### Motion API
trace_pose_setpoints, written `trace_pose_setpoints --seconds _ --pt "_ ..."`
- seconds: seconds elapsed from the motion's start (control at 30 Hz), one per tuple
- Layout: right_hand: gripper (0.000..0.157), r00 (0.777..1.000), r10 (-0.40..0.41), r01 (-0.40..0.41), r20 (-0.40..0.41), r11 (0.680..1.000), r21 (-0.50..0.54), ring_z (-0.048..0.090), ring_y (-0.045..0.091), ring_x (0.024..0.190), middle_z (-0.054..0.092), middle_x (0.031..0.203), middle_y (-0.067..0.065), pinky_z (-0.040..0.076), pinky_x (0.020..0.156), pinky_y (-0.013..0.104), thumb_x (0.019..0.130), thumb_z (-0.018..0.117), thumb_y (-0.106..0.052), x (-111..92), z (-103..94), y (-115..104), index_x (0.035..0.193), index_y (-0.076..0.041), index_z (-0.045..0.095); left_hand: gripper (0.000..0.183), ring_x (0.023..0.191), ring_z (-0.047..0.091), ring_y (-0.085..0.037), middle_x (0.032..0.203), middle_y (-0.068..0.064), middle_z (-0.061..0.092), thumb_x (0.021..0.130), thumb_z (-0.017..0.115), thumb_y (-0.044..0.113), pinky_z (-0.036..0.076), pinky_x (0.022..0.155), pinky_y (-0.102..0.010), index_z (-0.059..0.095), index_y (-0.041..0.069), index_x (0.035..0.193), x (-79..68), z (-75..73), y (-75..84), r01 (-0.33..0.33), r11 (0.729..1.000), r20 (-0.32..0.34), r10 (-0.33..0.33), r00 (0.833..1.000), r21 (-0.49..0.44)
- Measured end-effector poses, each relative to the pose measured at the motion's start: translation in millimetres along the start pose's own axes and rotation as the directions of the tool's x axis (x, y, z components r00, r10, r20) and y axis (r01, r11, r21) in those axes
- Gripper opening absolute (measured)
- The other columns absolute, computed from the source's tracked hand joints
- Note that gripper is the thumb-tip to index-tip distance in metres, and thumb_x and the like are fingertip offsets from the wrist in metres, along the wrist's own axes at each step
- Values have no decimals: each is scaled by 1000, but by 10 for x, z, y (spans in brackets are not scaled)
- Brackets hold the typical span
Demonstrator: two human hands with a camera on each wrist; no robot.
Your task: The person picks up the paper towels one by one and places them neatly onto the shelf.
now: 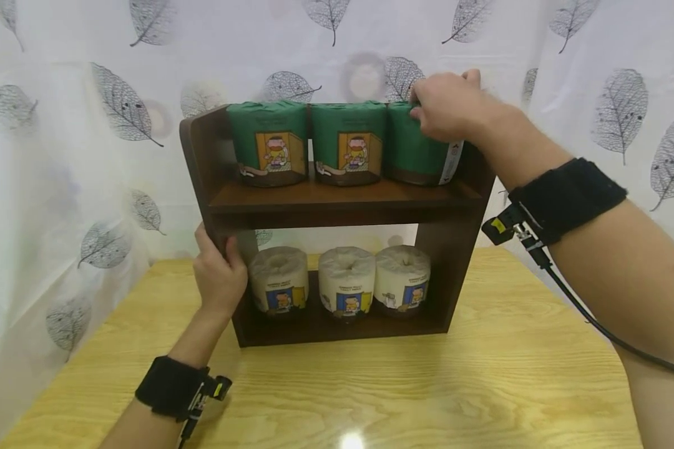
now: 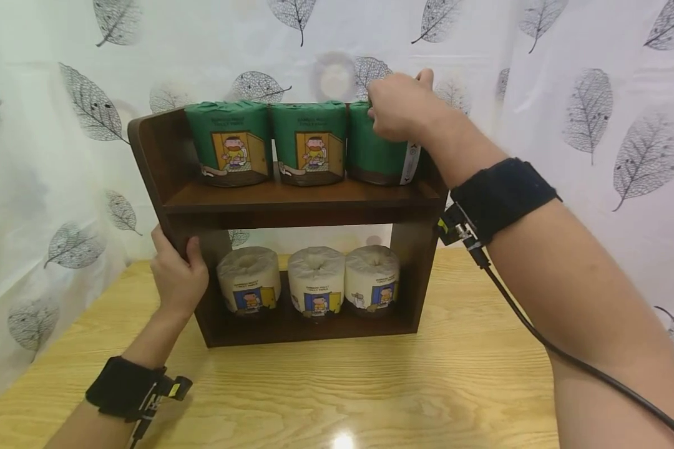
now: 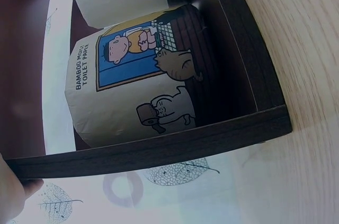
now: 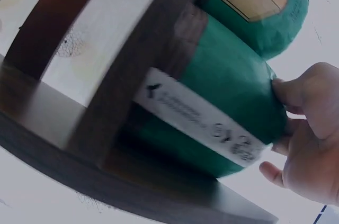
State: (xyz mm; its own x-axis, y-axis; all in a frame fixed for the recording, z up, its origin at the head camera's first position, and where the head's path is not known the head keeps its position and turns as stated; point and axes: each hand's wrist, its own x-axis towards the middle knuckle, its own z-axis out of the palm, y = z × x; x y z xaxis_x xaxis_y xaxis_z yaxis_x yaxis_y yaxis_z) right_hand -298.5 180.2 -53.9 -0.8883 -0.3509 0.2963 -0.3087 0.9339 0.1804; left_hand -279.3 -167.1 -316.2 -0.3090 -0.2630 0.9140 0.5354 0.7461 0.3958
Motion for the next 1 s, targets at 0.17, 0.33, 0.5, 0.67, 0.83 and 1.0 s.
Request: trace_pose_setpoints --seconds 0.17,0.33,0.5,0.67,0.83,1.0 --pt "32 998 -66 66 23 998 -1 43 40 104 49 119 21 19 89 65 97 37 -12 -35 -89 87 127 -3 44 43 71 58 -47 82 -31 59 90 53 15 44 56 -60 38 0 128 10 10 -15 -7 1000 -4 7 1000 0" --pt "29 992 -126 126 14 991 -36 42 43 108 49 120 24 21 93 69 92 41 -1 -86 -136 220 120 -5 47 42 71 59 -46 83 -30 59 91 53 14 45 54 -59 38 -1 128 8 5 -11 -17 1000 3 17 1000 -1" --pt "29 985 -175 174 -11 983 -57 41 45 109 48 121 26 30 94 64 88 45 3 -108 -148 342 115 -6 49 42 71 59 -45 83 -30 60 91 51 14 46 54 -58 38 -1 128 3 0 -5 -17 1000 7 17 1000 -8" --pt "29 983 -180 179 -47 983 -36 42 46 107 50 120 26 35 92 62 84 47 7 -105 -127 435 109 -6 53 42 70 59 -45 83 -31 60 91 51 13 46 53 -58 38 -2 128 -13 5 -9 -19 1000 4 19 1000 -8" --pt "25 987 -145 143 -67 989 -39 44 45 103 51 120 26 36 91 62 86 45 0 -114 -96 433 108 -6 55 43 70 59 -46 83 -31 59 91 51 15 46 53 -59 37 -1 129 -32 8 -17 -14 1000 6 14 1000 -1" --pt "34 978 -98 86 -181 994 -73 46 41 100 56 114 22 27 93 65 93 34 -23 -83 -80 270 112 -6 57 44 70 59 -46 84 -32 59 92 50 19 46 53 -59 37 0 130 -34 10 -28 -11 1000 7 11 1000 -2"
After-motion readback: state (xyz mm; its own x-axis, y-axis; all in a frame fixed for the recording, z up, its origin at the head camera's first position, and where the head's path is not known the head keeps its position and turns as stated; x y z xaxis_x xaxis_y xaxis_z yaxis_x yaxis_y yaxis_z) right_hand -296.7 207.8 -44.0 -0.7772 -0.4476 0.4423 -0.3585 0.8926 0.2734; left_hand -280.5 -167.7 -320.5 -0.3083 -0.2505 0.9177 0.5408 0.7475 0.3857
